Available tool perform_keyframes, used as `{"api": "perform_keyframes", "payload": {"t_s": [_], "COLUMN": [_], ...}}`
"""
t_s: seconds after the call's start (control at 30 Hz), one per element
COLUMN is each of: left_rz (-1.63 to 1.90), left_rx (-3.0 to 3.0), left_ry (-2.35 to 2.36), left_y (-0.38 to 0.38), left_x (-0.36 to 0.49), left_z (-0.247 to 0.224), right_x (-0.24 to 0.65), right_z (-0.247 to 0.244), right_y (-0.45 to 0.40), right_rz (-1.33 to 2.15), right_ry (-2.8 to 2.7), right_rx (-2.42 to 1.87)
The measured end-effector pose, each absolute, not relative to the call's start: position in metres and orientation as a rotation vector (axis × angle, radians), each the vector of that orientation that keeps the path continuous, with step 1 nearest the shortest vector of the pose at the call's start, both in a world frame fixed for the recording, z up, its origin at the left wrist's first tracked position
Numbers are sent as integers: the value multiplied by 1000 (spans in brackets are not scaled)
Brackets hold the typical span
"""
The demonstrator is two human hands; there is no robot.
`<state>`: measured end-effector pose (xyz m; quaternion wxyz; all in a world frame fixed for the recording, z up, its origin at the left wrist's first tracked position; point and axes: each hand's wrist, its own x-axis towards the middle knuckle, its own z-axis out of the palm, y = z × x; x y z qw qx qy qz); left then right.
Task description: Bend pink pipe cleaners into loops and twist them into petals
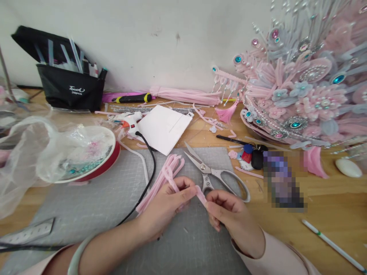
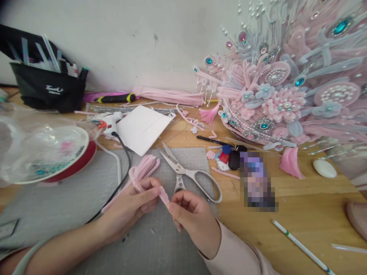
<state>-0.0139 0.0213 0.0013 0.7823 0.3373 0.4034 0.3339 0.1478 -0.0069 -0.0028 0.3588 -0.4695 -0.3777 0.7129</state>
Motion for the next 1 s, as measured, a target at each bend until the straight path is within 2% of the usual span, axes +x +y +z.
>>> {"api": "perform_keyframes", "payload": {"t_s": [0.23,0.6,1.0], "left_rz": [696,834,692], "left_rx": [974,146,90], "left_ry": [949,745,592], "left_y": [23,4,10], "left_x": [-16,-3,-7], "left_z": [3,6,5], "right_x": [147,144,148], "right_z": [4,9,7], "right_y": [-8,-8,-9], "right_rz": [1733,1472,1521], "right_ry": [-1205,-1500,-1480], "right_rx": [-1276,-1378,-1321]}}
